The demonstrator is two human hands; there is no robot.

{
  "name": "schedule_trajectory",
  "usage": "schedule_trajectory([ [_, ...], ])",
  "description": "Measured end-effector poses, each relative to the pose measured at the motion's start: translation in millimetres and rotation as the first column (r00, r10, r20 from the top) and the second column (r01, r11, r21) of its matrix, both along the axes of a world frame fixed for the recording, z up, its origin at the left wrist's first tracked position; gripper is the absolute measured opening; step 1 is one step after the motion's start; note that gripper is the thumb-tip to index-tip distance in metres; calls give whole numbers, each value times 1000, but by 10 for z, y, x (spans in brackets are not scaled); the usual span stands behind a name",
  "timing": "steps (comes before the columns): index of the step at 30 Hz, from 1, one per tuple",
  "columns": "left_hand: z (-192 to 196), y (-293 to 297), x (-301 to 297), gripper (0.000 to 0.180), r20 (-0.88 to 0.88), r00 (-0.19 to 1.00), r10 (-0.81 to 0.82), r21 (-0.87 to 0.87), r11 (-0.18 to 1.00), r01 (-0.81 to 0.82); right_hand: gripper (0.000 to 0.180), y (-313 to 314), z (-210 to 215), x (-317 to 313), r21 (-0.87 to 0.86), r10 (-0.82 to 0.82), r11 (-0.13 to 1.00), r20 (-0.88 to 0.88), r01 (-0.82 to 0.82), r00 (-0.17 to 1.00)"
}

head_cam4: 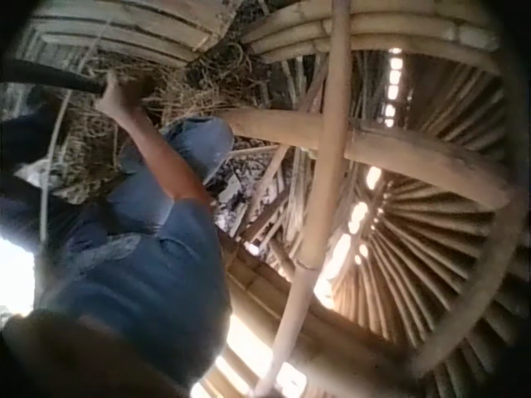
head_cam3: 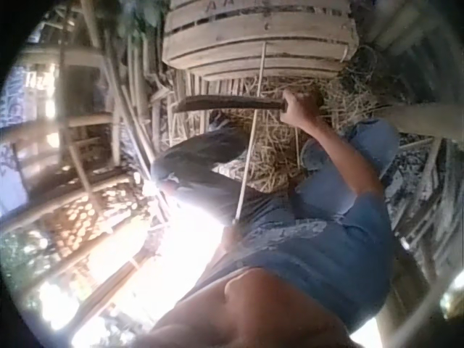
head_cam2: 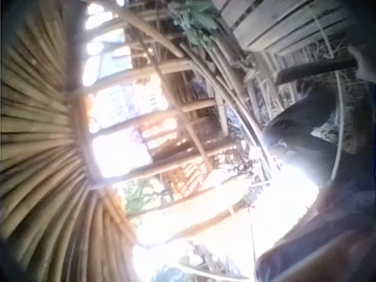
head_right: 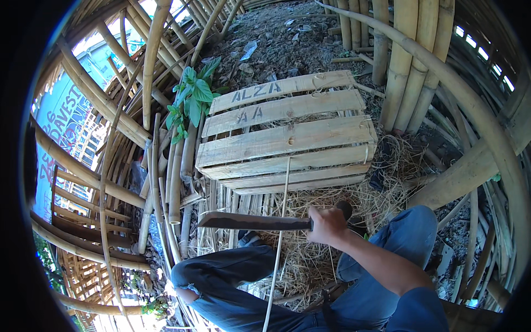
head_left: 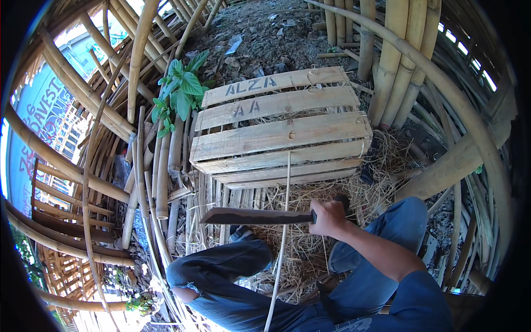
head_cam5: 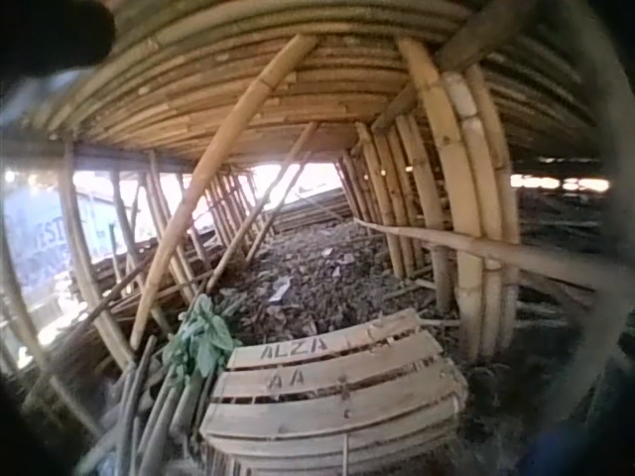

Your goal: The person holds and shaves down a bamboo strip with a machete.

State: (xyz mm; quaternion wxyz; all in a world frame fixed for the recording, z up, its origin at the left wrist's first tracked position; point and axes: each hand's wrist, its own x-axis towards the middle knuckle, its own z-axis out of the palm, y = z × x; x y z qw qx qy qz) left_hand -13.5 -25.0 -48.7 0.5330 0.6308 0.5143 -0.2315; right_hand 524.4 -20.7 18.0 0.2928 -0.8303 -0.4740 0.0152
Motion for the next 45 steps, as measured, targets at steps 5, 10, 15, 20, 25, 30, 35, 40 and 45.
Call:
schedule_trajectory([
  [5,129,-132,76,34,-179,972,-150,113,979,172,21,36,52,213,-68,-146,987,-6,146,989],
  [10,108,-2,159,34,-44,999,-31,5,1000,31,23,-124,55,-88,-86,38,996,-10,-39,999],
  [15,-22,30,77,34,55,975,215,-212,957,-200,34,-5,51,-37,-65,45,997,-25,-47,999],
  [20,-207,89,-13,35,73,904,421,-433,830,-352,33,-100,154,-66,-101,52,994,5,-51,999],
  [25,-318,44,-188,35,54,816,575,-571,689,-447,30,-70,129,-114,-55,155,987,32,-153,987],
  [30,-480,9,-340,35,25,766,642,-657,588,-472,27,-26,96,26,-107,-11,994,-50,6,999],
  [35,-616,-72,-555,35,-16,725,689,-697,512,-502,25,-55,131,-166,-44,111,993,10,-110,994],
  [40,-798,-141,-761,35,-67,703,708,-718,455,-526,29,83,5,249,-98,-153,983,16,154,988],
  [45,-810,-152,-769,34,-35,705,708,-725,468,-506,29,-22,-34,127,-98,-31,995,-6,31,999],
])
